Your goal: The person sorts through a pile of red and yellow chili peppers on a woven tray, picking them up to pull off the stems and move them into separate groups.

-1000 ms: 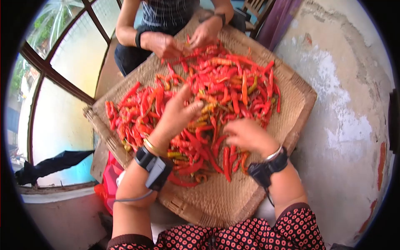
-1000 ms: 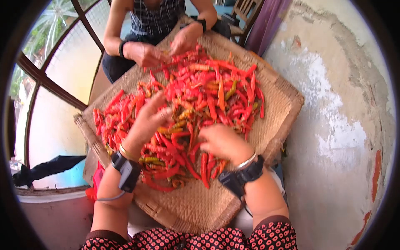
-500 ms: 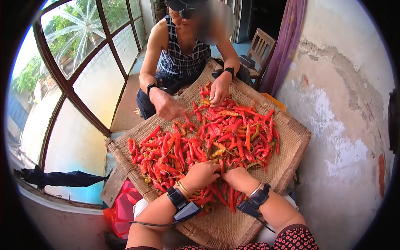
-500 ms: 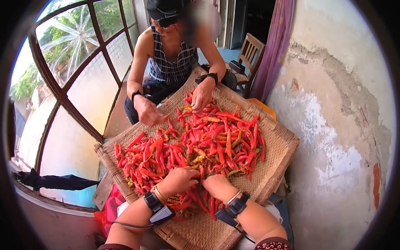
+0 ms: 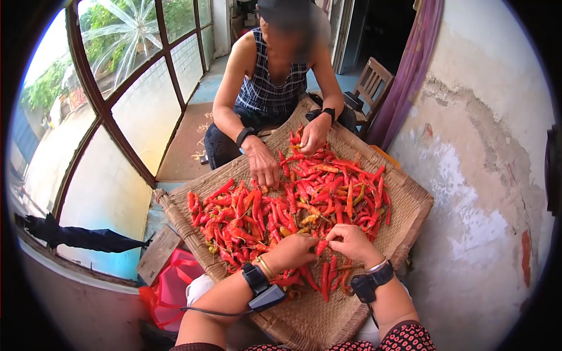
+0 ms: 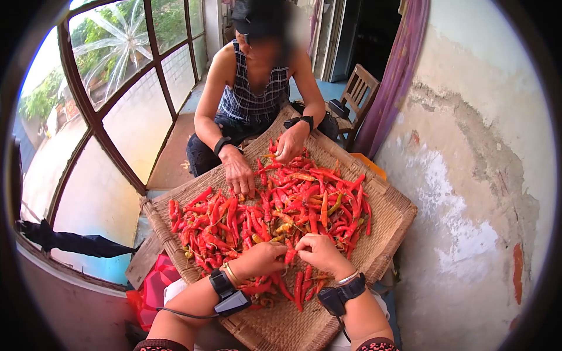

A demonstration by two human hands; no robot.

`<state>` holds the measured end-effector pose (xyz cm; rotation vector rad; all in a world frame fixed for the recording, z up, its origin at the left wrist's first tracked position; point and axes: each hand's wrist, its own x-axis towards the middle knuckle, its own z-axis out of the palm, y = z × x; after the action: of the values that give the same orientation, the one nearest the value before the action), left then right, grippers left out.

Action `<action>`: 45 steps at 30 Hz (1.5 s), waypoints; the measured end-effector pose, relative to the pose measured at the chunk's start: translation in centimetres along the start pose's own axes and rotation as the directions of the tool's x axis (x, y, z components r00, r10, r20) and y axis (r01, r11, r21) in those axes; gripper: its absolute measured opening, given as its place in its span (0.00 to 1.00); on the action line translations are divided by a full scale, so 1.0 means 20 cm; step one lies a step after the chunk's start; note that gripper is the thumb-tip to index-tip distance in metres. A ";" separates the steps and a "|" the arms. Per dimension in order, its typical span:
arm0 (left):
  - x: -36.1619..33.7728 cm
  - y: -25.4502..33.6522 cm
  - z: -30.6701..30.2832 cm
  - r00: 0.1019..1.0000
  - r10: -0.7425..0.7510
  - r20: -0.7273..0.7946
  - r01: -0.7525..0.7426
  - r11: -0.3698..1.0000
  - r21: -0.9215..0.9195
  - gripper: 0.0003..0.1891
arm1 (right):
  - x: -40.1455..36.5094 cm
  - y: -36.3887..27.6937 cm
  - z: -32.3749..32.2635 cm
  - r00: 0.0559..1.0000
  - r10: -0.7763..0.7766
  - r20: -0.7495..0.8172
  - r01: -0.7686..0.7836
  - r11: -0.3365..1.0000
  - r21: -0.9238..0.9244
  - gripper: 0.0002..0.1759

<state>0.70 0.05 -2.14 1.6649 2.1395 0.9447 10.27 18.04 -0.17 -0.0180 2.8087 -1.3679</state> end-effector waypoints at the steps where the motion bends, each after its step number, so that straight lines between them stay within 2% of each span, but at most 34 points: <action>1: 0.00 0.01 0.00 1.000 0.000 -0.008 0.000 1.000 -0.005 0.13 | 0.00 -0.01 0.01 0.996 0.065 -0.064 -0.053 0.982 0.182 0.05; 2: 0.00 0.03 0.00 0.998 -0.066 0.003 0.066 0.986 -0.150 0.12 | 0.00 -0.01 0.03 0.992 0.108 -0.070 -0.079 0.939 0.333 0.02; 3: 0.00 0.03 0.00 0.991 -0.128 0.021 0.129 0.948 -0.292 0.12 | 0.01 -0.04 0.03 0.992 0.108 -0.064 -0.081 0.943 0.324 0.02; 5: -0.01 0.01 0.01 0.989 -0.149 -0.008 0.138 0.937 -0.320 0.12 | 0.01 -0.11 0.03 0.996 0.086 -0.025 -0.059 0.842 0.536 0.03; 6: -0.01 0.01 0.01 0.986 -0.167 -0.027 0.148 0.928 -0.343 0.12 | 0.02 -0.11 0.04 0.996 0.088 -0.021 -0.064 0.847 0.528 0.03; 9: 0.00 0.03 0.00 0.973 -0.224 -0.054 0.192 0.916 -0.353 0.11 | 0.03 -0.09 0.05 0.993 0.111 -0.045 -0.069 0.841 0.537 0.04; 11: 0.01 0.03 -0.01 0.974 -0.225 -0.017 0.207 0.921 -0.329 0.12 | 0.02 -0.09 0.05 0.968 0.243 0.060 -0.228 0.759 0.610 0.06; 13: 0.01 0.04 -0.03 0.974 -0.226 0.015 0.220 0.929 -0.297 0.13 | 0.01 -0.15 0.05 0.975 0.218 0.049 -0.200 0.754 0.625 0.07; 15: 0.01 0.07 -0.05 0.963 -0.249 0.104 0.261 0.956 -0.130 0.16 | 0.02 -0.15 0.05 0.982 0.188 0.034 -0.165 0.744 0.647 0.08; 16: 0.01 0.06 -0.05 0.963 -0.249 0.103 0.261 0.956 -0.132 0.16 | 0.03 -0.12 0.06 0.996 0.019 -0.086 0.015 0.926 0.378 0.08; 17: 0.01 0.06 -0.04 0.962 -0.255 0.102 0.265 0.958 -0.112 0.16 | 0.04 -0.11 0.06 0.973 -0.181 -0.144 0.190 0.980 0.055 0.09; 18: 0.00 0.06 -0.03 0.960 -0.261 0.101 0.270 0.958 -0.092 0.17 | 0.03 -0.11 0.05 0.973 -0.181 -0.143 0.190 0.980 0.055 0.09; 19: 0.01 0.06 -0.04 0.960 -0.261 0.100 0.270 0.959 -0.092 0.17 | 0.02 -0.12 0.05 0.991 0.026 -0.129 0.006 0.971 0.241 0.09; 20: 0.01 0.05 -0.04 0.955 -0.278 0.100 0.286 0.955 -0.077 0.17 | 0.01 -0.13 0.04 0.971 0.228 -0.077 -0.177 0.894 0.412 0.08; 21: 0.01 0.05 -0.05 0.950 -0.295 0.101 0.302 0.951 -0.063 0.17 | 0.00 -0.12 0.03 0.970 0.229 -0.077 -0.179 0.895 0.409 0.08; 23: 0.01 0.07 -0.06 0.950 -0.297 0.098 0.304 0.950 -0.071 0.17 | 0.00 -0.12 0.00 0.966 0.234 -0.106 -0.138 0.820 0.556 0.08; 25: 0.01 0.07 -0.08 0.949 -0.300 0.096 0.308 0.948 -0.080 0.16 | 0.01 -0.14 -0.04 0.963 0.248 -0.108 -0.146 0.814 0.562 0.09; 27: 0.00 0.06 -0.07 0.963 -0.265 0.056 0.269 0.957 -0.111 0.16 | 0.03 -0.16 -0.10 0.960 0.280 -0.013 -0.245 0.861 0.446 0.08; 28: -0.01 0.07 -0.08 0.955 -0.292 0.047 0.296 0.951 -0.087 0.16 | 0.04 -0.19 -0.13 0.960 0.278 -0.014 -0.256 0.901 0.351 0.08; 29: -0.01 0.06 -0.07 0.955 -0.293 0.050 0.297 0.950 -0.092 0.16 | 0.07 -0.20 -0.15 0.962 0.269 -0.035 -0.244 0.915 0.320 0.07; 31: -0.02 0.05 -0.06 0.961 -0.277 0.022 0.275 0.959 0.073 0.15 | 0.14 -0.27 -0.20 0.959 0.261 -0.108 -0.201 0.898 0.392 0.08; 32: -0.02 0.05 -0.06 0.961 -0.274 0.027 0.272 0.959 0.074 0.15 | 0.18 -0.28 -0.22 0.971 0.135 -0.196 -0.033 0.892 0.451 0.13; 33: -0.02 0.04 -0.05 0.966 -0.257 0.027 0.255 0.966 0.051 0.14 | 0.22 -0.35 -0.21 0.939 0.130 -0.319 0.092 0.798 0.596 0.18; 35: -0.03 0.04 -0.04 0.977 -0.215 0.007 0.213 0.971 0.112 0.14 | 0.28 -0.31 -0.20 0.820 0.283 -0.498 0.129 0.757 0.641 0.20; 37: -0.04 0.04 -0.06 0.976 -0.215 0.024 0.209 0.968 0.141 0.14 | 0.22 -0.17 -0.16 0.934 0.121 -0.336 0.021 0.920 0.391 0.19; 38: -0.04 0.04 -0.07 0.975 -0.217 0.043 0.207 0.964 0.168 0.14 | 0.16 -0.10 -0.08 0.954 0.071 -0.290 -0.046 0.995 0.089 0.16; 39: -0.05 0.03 -0.06 0.974 -0.224 0.037 0.216 0.962 0.166 0.14 | 0.08 -0.21 -0.06 0.996 0.076 -0.047 -0.084 0.970 -0.228 0.12; 40: -0.05 0.03 -0.05 0.975 -0.215 0.053 0.203 0.963 0.175 0.14 | 0.01 -0.10 0.02 0.996 -0.013 0.092 0.061 0.843 -0.535 0.14; 41: -0.05 0.03 -0.04 0.977 -0.202 0.071 0.186 0.965 0.185 0.14 | -0.04 -0.13 0.06 0.930 0.240 0.278 -0.001 0.757 -0.653 0.16; 42: -0.04 0.04 -0.04 0.968 -0.213 0.131 0.184 0.962 0.203 0.14 | -0.09 -0.17 0.08 0.860 0.328 0.391 0.045 0.714 -0.699 0.18; 43: -0.04 0.04 -0.05 0.968 -0.209 0.136 0.179 0.962 0.206 0.14 | -0.13 -0.12 0.11 0.862 0.329 0.385 0.038 0.716 -0.697 0.18; 45: -0.05 0.05 -0.05 0.962 -0.202 0.182 0.164 0.965 0.207 0.12 | -0.20 -0.01 0.17 0.833 0.240 0.499 0.062 0.855 -0.515 0.20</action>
<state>1.24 -1.08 -0.83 1.5343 2.2532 0.5094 14.37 15.25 -2.12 -0.2378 2.5168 -0.4356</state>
